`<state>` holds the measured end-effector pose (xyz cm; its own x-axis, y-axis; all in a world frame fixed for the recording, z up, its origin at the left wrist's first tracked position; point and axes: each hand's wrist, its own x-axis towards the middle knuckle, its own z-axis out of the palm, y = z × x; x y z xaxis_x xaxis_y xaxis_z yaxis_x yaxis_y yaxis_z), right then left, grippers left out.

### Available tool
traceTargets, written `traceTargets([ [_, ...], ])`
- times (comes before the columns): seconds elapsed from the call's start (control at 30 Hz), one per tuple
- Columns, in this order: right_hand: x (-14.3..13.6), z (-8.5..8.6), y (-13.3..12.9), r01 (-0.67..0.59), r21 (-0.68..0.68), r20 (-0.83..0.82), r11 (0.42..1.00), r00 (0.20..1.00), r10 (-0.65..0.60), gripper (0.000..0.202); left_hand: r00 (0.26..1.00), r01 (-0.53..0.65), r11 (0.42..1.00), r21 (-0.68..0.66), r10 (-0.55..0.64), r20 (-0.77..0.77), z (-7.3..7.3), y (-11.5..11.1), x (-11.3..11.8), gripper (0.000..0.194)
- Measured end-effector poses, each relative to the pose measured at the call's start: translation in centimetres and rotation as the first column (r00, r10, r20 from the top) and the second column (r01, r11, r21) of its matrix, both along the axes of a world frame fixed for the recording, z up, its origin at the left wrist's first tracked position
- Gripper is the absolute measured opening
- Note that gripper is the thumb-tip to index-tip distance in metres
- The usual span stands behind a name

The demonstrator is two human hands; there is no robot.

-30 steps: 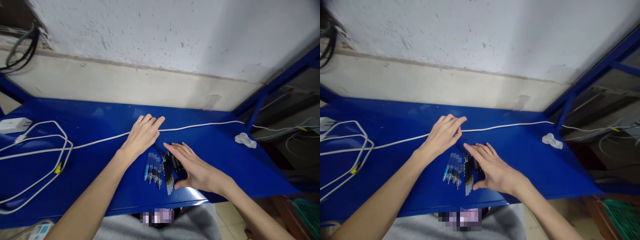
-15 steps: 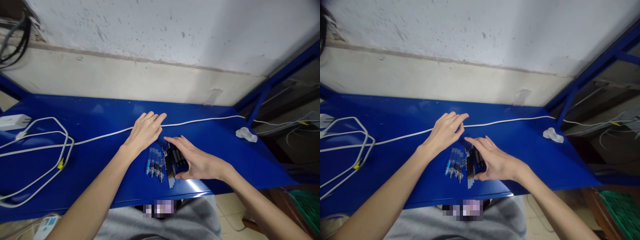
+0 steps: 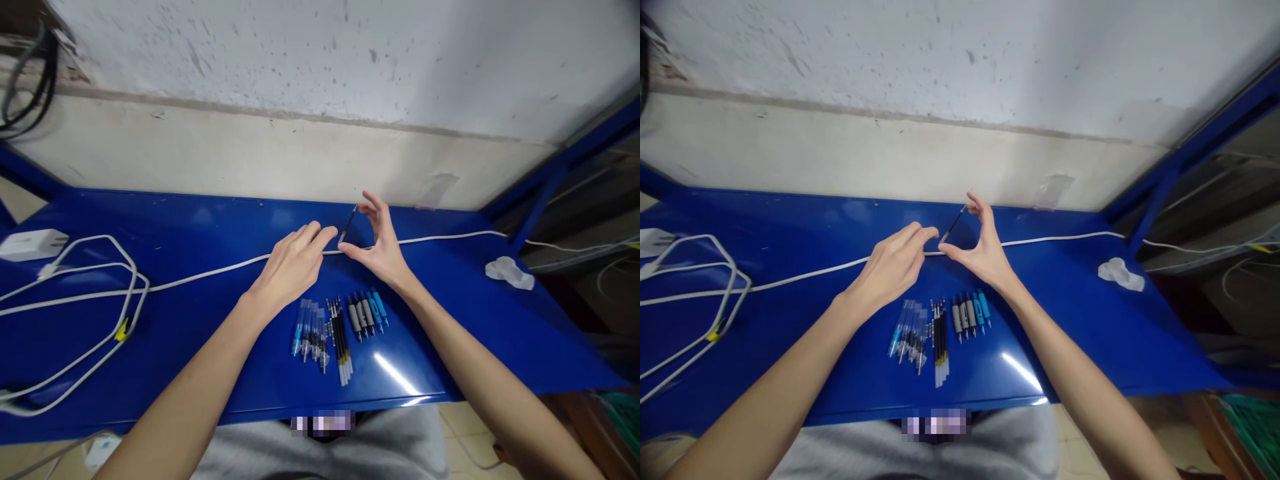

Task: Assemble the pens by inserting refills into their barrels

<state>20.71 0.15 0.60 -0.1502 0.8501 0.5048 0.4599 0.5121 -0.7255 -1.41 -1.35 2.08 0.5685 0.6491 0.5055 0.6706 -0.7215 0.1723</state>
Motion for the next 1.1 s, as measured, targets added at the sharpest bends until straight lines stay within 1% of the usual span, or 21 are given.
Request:
traceTargets([
  [0.07,-0.3,-1.0,-0.2,-0.003,0.004,0.010,1.000,1.000,0.003,0.102,1.000,0.010,1.000,-0.025,-0.010,0.010,0.0,-0.1,0.0,0.033],
  [0.13,-0.4,-1.2,-0.9,-0.005,0.023,0.030,1.000,1.000,0.004,0.100,0.999,0.020,0.998,-0.051,-0.018,0.032,-0.1,-0.1,0.1,0.025],
  [0.23,-0.5,-0.8,-1.8,-0.004,0.052,0.074,0.999,0.997,0.000,0.096,0.998,0.035,0.995,-0.088,-0.029,0.061,-0.4,-0.2,0.3,0.018],
  [0.3,-0.6,-0.5,-2.2,0.000,0.053,0.110,0.999,0.994,-0.005,0.095,0.997,0.042,0.993,-0.113,-0.035,0.070,-0.6,-0.2,0.3,0.018],
  [0.47,-0.8,-0.4,-2.4,0.054,0.039,0.173,0.998,0.983,-0.060,0.095,0.993,0.109,0.979,-0.172,-0.099,0.070,-0.6,-0.3,0.0,0.015],
  [0.57,-0.7,-0.4,-2.3,0.064,0.051,0.174,0.997,0.982,-0.072,0.091,0.991,0.120,0.976,-0.182,-0.107,0.081,-0.6,-0.3,-0.1,0.014],
  [0.6,-0.7,-0.3,-2.3,0.071,0.051,0.176,0.996,0.981,-0.079,0.088,0.991,0.120,0.976,-0.179,-0.106,0.087,-0.7,-0.3,-0.2,0.015],
  [0.77,-0.3,-0.3,-2.0,0.098,0.050,0.185,0.994,0.977,-0.105,0.057,0.989,0.133,0.972,-0.192,-0.118,0.090,-0.9,-0.3,-0.2,0.021],
  [0.83,-0.2,-0.4,-1.9,0.112,0.075,0.181,0.991,0.976,-0.124,0.054,0.986,0.155,0.970,-0.187,-0.140,0.094,-1.0,-0.3,-0.2,0.021],
  [0.93,-0.3,-0.5,-2.0,0.170,0.109,0.181,0.979,0.966,-0.187,0.050,0.981,0.179,0.969,-0.172,-0.162,0.105,-1.2,-0.4,0.0,0.023],
  [1.0,-0.5,-0.3,-2.2,0.208,0.127,0.160,0.970,0.961,-0.227,0.044,0.982,0.165,0.971,-0.173,-0.146,0.117,-1.3,-0.4,0.2,0.025],
  [1.1,-0.8,0.1,-2.6,0.262,0.179,0.090,0.948,0.956,-0.281,0.034,0.988,0.110,0.975,-0.191,-0.087,0.125,-1.3,-0.5,0.5,0.026],
])
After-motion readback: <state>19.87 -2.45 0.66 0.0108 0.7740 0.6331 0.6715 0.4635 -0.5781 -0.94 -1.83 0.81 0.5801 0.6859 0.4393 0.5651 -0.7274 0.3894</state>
